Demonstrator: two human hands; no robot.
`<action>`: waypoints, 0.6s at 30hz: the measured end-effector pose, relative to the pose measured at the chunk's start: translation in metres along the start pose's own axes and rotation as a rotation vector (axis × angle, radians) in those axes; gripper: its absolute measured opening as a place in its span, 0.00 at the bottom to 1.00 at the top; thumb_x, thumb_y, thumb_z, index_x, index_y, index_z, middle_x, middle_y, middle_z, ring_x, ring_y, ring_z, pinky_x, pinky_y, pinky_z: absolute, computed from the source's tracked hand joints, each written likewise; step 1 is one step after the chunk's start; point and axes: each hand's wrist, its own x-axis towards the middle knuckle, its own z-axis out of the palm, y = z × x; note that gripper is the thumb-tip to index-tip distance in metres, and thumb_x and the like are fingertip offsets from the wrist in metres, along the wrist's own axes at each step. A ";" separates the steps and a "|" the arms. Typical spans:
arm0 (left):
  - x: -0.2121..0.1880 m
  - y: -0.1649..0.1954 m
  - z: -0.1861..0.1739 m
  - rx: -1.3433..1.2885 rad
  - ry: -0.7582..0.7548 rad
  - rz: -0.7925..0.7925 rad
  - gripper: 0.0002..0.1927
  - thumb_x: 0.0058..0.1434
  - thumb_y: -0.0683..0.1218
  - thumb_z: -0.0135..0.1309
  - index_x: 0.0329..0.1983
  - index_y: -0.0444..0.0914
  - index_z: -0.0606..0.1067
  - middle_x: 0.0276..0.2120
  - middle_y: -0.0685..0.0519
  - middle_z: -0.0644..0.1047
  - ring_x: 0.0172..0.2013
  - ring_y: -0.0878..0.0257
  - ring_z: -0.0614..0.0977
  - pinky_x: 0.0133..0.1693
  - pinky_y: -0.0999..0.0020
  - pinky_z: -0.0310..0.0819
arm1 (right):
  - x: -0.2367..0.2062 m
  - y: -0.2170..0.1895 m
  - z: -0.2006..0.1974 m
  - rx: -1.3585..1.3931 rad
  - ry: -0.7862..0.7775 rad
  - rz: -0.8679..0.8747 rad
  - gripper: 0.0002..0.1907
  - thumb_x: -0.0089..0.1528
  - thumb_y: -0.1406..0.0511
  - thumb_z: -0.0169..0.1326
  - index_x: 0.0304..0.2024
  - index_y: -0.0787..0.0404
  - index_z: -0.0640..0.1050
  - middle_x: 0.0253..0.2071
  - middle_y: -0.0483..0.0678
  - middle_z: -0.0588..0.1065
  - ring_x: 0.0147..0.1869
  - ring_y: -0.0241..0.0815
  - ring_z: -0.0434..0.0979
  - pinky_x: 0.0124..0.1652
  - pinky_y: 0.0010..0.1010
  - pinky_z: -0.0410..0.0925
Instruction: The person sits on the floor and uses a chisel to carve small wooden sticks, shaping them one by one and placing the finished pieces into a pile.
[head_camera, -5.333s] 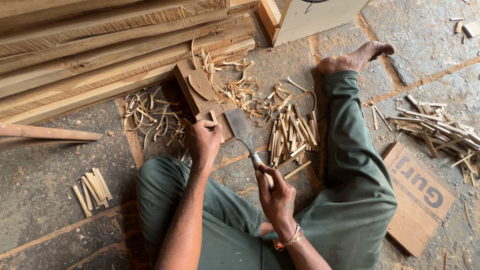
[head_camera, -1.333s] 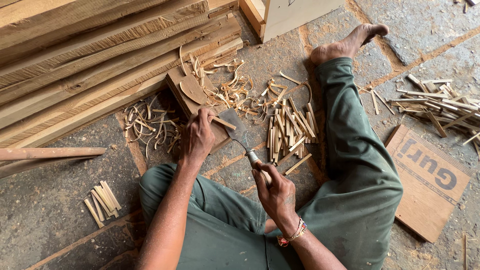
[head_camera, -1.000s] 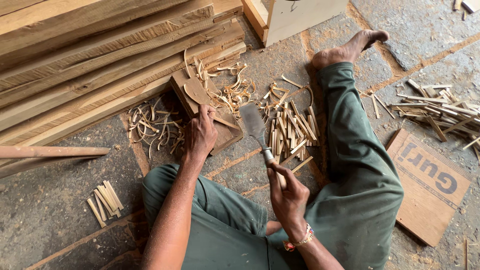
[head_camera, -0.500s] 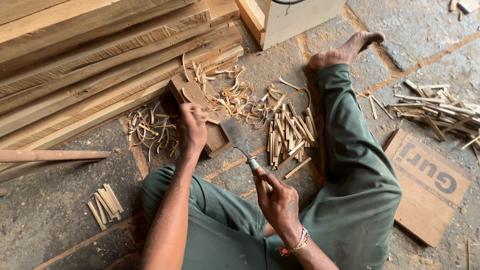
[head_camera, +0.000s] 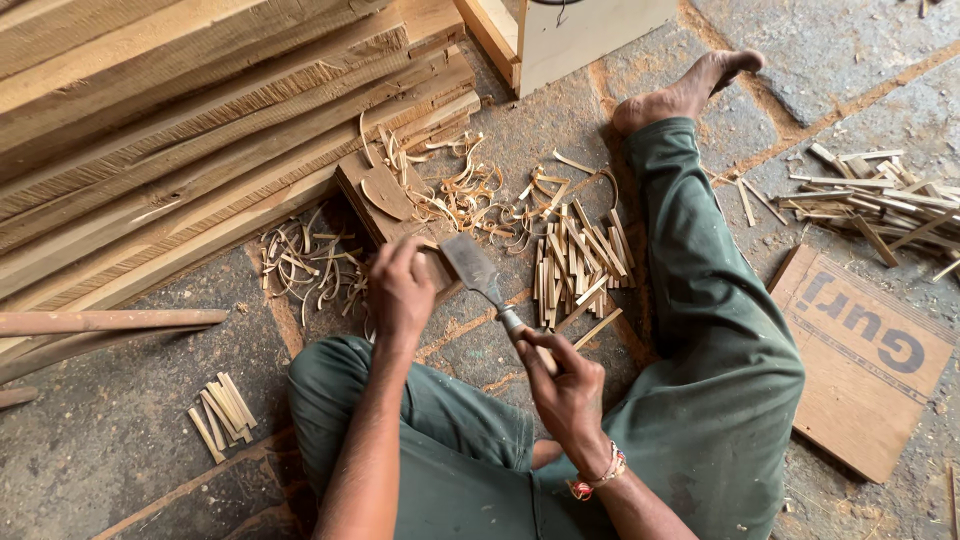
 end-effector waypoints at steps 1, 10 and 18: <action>0.001 0.001 0.008 0.014 -0.054 -0.006 0.14 0.70 0.43 0.50 0.57 0.42 0.78 0.50 0.44 0.77 0.45 0.53 0.80 0.42 0.58 0.78 | 0.001 0.003 -0.002 0.016 0.041 -0.026 0.08 0.64 0.63 0.60 0.44 0.57 0.84 0.16 0.42 0.78 0.14 0.27 0.69 0.13 0.29 0.55; 0.012 0.004 0.052 0.435 0.076 0.206 0.45 0.46 0.69 0.67 0.53 0.29 0.73 0.55 0.29 0.72 0.59 0.35 0.73 0.56 0.39 0.65 | 0.010 0.003 -0.014 0.064 0.174 0.014 0.10 0.64 0.62 0.62 0.46 0.59 0.84 0.15 0.43 0.75 0.17 0.25 0.65 0.17 0.26 0.52; -0.001 0.016 0.011 0.173 -0.255 -0.109 0.26 0.59 0.59 0.64 0.46 0.34 0.76 0.46 0.46 0.74 0.48 0.54 0.77 0.46 0.54 0.76 | 0.009 -0.003 -0.016 0.056 0.126 0.002 0.10 0.62 0.63 0.62 0.44 0.59 0.84 0.14 0.41 0.75 0.15 0.26 0.67 0.16 0.27 0.53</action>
